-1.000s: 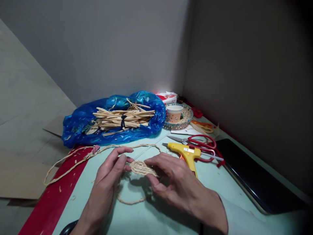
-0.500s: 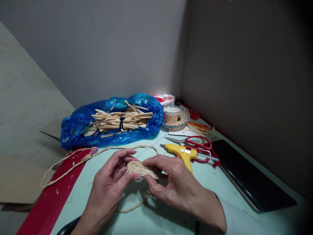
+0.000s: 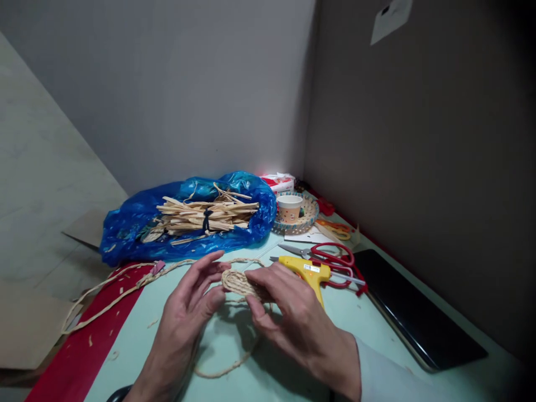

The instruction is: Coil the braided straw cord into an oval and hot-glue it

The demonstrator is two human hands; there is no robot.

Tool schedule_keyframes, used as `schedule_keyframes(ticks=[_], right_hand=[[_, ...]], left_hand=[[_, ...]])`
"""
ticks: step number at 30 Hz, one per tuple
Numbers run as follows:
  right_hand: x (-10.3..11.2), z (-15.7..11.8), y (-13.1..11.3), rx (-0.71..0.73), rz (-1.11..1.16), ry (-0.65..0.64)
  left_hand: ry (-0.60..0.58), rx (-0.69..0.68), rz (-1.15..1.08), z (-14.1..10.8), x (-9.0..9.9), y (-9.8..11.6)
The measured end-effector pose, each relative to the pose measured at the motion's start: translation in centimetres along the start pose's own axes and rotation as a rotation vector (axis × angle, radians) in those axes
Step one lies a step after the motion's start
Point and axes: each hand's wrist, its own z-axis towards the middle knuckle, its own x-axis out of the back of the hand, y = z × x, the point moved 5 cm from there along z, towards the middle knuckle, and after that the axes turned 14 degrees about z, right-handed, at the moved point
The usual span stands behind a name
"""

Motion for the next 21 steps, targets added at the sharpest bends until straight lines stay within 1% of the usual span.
schedule_keyframes(ticks=[3,6,10,13,17,19,21], right_hand=[[-0.2,0.0,-0.3,0.029,-0.059,-0.019],[-0.7,0.0,-0.6,0.039,-0.07,-0.065],[-0.6,0.1,-0.7,0.006,-0.015,-0.071],[-0.1,0.4,-0.6,-0.08,0.063,-0.048],[0.5,0.9,-0.1,-0.292,0.188,-0.017],[0.5,1.0,0.2,-0.373,0.248,-0.028],[0.4,1.0,0.5,-0.413,0.294,-0.048]], left_hand=[[0.0,0.044,-0.048,0.0,-0.2,-0.5],[0.033,0.03,-0.044,0.0,-0.1,-0.6],[0.046,0.012,-0.009,-0.2,0.2,-0.3],[0.008,0.027,0.018,-0.3,0.1,0.2],[-0.08,0.047,0.056,-0.2,-0.3,0.6],[-0.104,0.036,0.08,-0.2,-0.4,0.7],[-0.113,0.014,0.103,-0.3,-0.4,0.8]])
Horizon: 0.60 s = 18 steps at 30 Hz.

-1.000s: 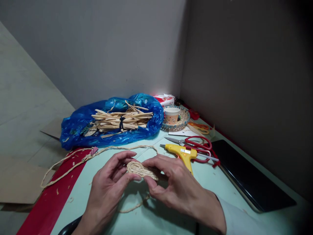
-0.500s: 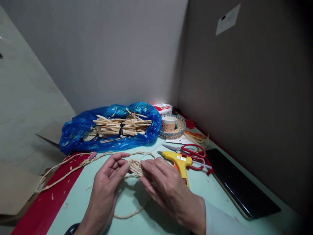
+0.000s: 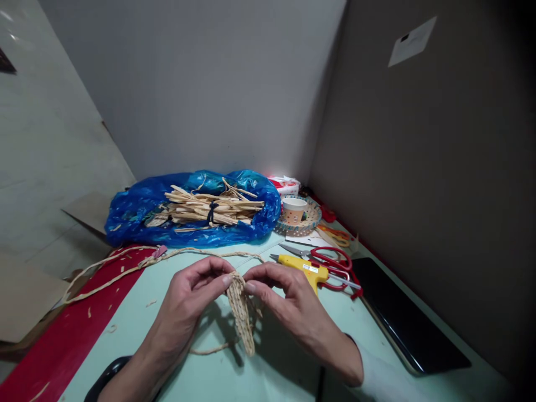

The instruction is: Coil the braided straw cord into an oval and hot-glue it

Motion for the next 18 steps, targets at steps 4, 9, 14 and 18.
schedule_keyframes(ticks=[4,9,14,18], right_hand=[[-0.3,0.0,0.6,-0.047,0.05,-0.031],[-0.6,-0.1,1.3,-0.105,0.106,-0.035],[-0.8,-0.3,1.3,-0.135,0.155,-0.008],[-0.9,-0.7,1.2,-0.128,0.177,0.02]], left_hand=[[-0.017,-0.035,0.042,-0.2,-0.1,0.1],[-0.02,-0.028,0.054,-0.2,-0.4,-0.4],[0.028,0.003,0.0,-0.6,-0.6,-0.7],[0.053,-0.012,-0.048,-1.1,-1.1,-0.3]])
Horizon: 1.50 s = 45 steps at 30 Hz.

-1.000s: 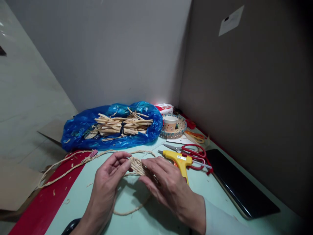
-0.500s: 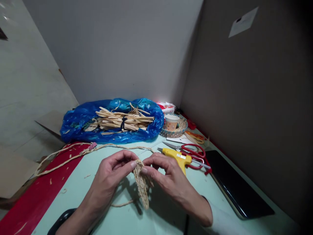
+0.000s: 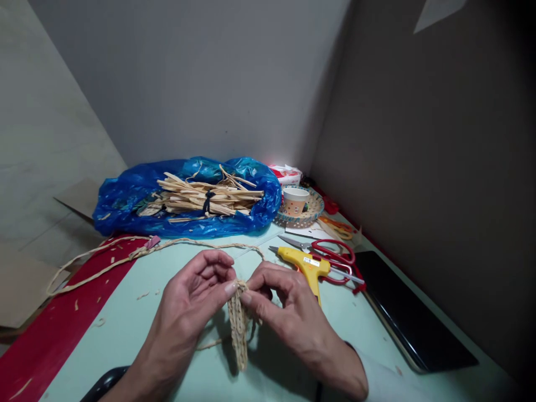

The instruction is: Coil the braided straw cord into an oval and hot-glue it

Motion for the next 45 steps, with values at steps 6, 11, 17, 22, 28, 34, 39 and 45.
schedule_keyframes(ticks=[6,11,17,22,28,34,39,45], right_hand=[[-0.3,0.2,1.1,-0.089,0.019,-0.004],[-0.1,0.5,0.9,-0.109,0.016,-0.087],[1.3,1.1,0.9,-0.086,-0.053,-0.011],[1.6,1.3,0.9,-0.065,-0.117,0.006],[0.9,1.2,0.3,-0.012,-0.198,-0.073],[2.1,1.7,1.3,0.004,-0.109,0.046],[2.2,1.6,0.9,0.033,0.013,0.066],[1.9,1.4,1.0,0.016,0.096,0.071]], left_hand=[[0.13,-0.135,0.092,-0.3,-0.3,0.2],[0.076,-0.1,0.068,0.4,0.0,-0.1],[-0.034,0.031,-0.098,0.7,-0.3,-0.9],[-0.033,0.057,-0.165,0.7,-0.5,-1.0],[-0.028,0.08,-0.239,0.8,0.2,-0.7],[-0.046,0.116,-0.266,0.7,0.0,-0.7],[0.008,0.049,-0.223,1.1,0.0,-1.0],[0.016,0.036,-0.167,1.3,-0.1,-1.8]])
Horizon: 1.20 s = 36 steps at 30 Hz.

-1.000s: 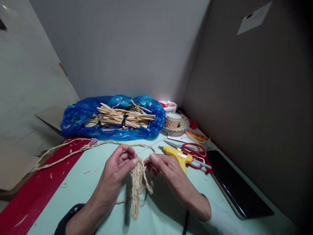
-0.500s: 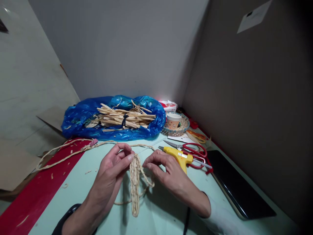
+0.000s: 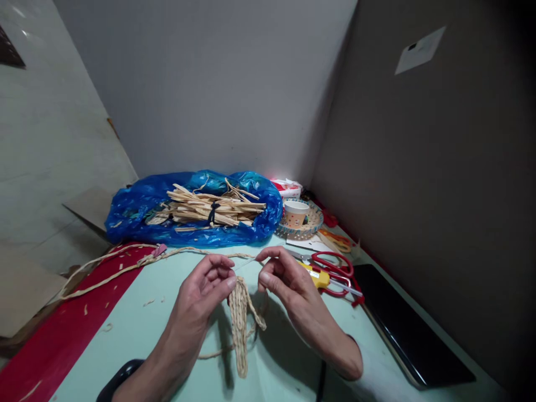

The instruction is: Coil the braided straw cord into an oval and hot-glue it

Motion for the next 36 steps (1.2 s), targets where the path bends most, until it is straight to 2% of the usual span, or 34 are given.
schedule_keyframes(ticks=[5,10,13,19,24,31,33,36], right_hand=[[0.1,0.1,-0.2,-0.016,0.021,0.028],[-0.8,-0.2,-0.9,-0.065,-0.034,-0.123],[-1.0,-0.2,-0.5,-0.089,-0.02,-0.152],[-0.4,0.3,0.6,-0.168,0.152,-0.113],[-0.6,0.0,0.1,-0.16,0.287,-0.155],[-1.3,-0.4,-0.8,-0.172,0.366,-0.241],[-1.4,-0.5,-1.0,-0.184,0.357,-0.237],[-1.5,-0.6,-1.2,-0.2,0.33,-0.198]], left_hand=[[-0.026,0.016,0.038,-0.1,-0.4,-0.3],[-0.057,-0.002,0.065,0.4,-0.6,-0.8],[-0.059,0.004,0.076,0.5,-0.7,-0.9],[-0.011,-0.003,0.193,0.5,0.0,-0.4],[0.028,-0.03,0.28,0.7,0.9,-0.4],[0.064,-0.069,0.291,0.8,1.0,0.0],[0.029,-0.069,0.281,0.5,0.7,0.4],[-0.089,-0.064,0.278,-0.2,-0.3,1.0]])
